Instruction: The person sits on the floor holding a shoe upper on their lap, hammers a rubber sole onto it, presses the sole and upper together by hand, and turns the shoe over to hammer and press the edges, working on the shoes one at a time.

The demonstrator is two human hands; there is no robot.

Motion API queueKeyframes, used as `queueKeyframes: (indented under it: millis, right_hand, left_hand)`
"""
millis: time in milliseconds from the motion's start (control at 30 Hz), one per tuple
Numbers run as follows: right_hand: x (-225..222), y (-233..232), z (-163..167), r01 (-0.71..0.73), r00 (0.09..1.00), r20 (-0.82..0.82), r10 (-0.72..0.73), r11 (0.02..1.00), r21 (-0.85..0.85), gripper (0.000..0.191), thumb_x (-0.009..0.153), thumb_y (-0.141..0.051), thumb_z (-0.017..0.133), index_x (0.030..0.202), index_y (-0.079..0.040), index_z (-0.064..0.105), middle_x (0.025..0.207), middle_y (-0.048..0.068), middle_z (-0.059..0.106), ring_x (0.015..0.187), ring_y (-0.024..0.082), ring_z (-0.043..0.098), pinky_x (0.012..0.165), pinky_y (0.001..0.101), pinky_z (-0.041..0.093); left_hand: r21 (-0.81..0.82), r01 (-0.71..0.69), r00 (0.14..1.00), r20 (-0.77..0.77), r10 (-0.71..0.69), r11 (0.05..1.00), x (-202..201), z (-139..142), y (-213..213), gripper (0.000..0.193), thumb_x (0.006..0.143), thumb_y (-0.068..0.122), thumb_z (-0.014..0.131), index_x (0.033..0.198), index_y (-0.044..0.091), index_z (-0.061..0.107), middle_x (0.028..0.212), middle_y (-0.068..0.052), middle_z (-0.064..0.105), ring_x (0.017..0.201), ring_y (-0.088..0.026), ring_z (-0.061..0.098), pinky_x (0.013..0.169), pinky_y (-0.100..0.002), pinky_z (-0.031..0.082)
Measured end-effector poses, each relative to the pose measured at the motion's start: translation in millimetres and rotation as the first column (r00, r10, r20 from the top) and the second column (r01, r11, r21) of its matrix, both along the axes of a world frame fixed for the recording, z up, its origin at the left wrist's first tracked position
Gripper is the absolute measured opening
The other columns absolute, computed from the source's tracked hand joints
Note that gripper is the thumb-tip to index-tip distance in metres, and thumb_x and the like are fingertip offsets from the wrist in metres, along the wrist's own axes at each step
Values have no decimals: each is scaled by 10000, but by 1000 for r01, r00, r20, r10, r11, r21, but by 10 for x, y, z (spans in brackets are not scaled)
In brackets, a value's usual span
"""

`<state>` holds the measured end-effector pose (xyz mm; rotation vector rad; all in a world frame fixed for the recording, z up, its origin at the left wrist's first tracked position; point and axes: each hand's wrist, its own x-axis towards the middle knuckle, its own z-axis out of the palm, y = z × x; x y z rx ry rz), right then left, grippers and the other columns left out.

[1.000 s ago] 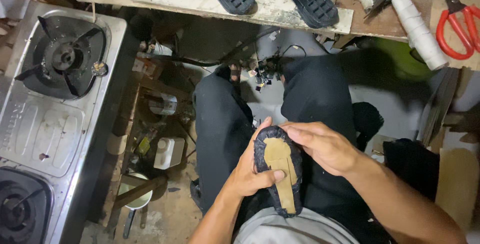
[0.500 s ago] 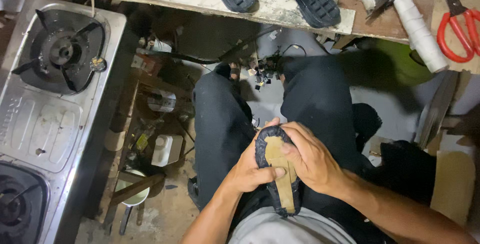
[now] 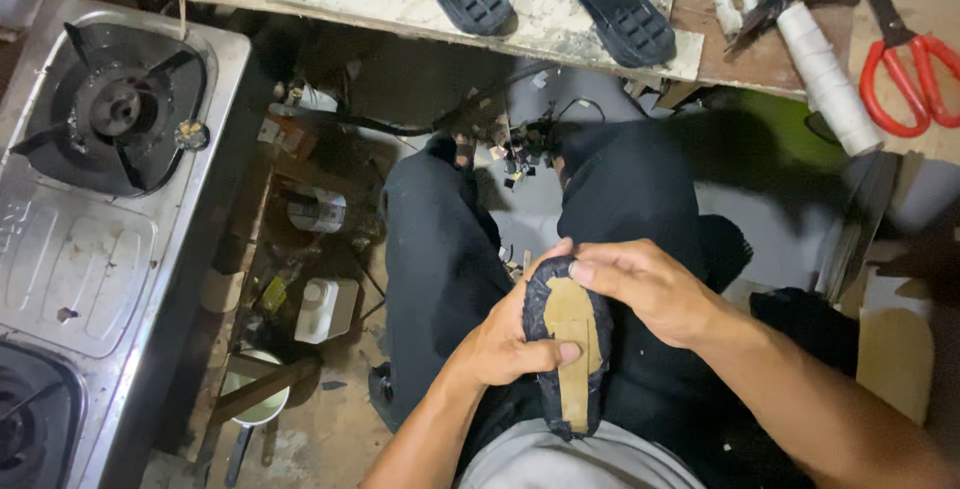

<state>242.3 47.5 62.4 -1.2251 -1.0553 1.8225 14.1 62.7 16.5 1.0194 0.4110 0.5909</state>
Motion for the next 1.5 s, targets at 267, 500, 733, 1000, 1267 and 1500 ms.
queueKeyframes:
  millis: [267,500,733,1000,1267,1500]
  right_hand:
    - [-27,346,216,-238,828,560,37,926,292,291,973,-252,599,1093,-19,726,1019,90,771,953,159,713,866,290,547]
    - [169,1353,613,-142,689,671,-272,858,493,318,1003,-286,623,1161,-32,730,1097,81,771,1022,160,714,913,302,536]
    - [-180,2356,710,-382,560,679,-475,579,720,353,1038,-318,702,1228,-20,716,1161,158,694,1061,343,673,920,420,522]
    - [-553,2838,672,-560,478,681,-555,405,723,528,857,-329,798,1255,-2,683,1239,243,674,1059,441,650,913,488,510]
    - [-18,2195,844,-248,579,589,-564,567,786,324,1179,-134,490,1469,-13,570,983,119,661,901,219,653,829,361,523]
    - [750,241,248,-57,385,758,-527,806,589,321,1110,-111,517,1380,-30,671,1001,97,725,760,99,603,768,249,479]
  left_hand:
    - [-111,-62,998,10,63,992,20,-55,94,1014,807,63,768,1665,24,230,1441,-69,518,1306,-156,506,1151,-328,386]
    - [-194,-148,989,-19,148,970,24,-99,189,904,817,82,758,1604,40,315,1290,-69,622,1180,-165,610,1060,-338,482]
    - [-259,-158,987,-12,161,953,29,-104,223,793,818,86,753,1527,34,401,1193,-54,647,1089,-153,636,976,-324,522]
    - [-246,-191,981,-16,193,950,-2,-69,262,792,824,97,764,1532,31,416,1218,-58,639,1112,-148,621,994,-319,510]
    - [-339,-284,940,83,329,897,-99,-25,381,510,945,362,667,1280,-18,611,1106,-92,705,997,-163,677,909,-313,540]
    - [-284,-404,914,-89,395,870,-111,10,496,291,1032,259,584,1064,-25,638,949,-137,752,858,-183,718,806,-322,574]
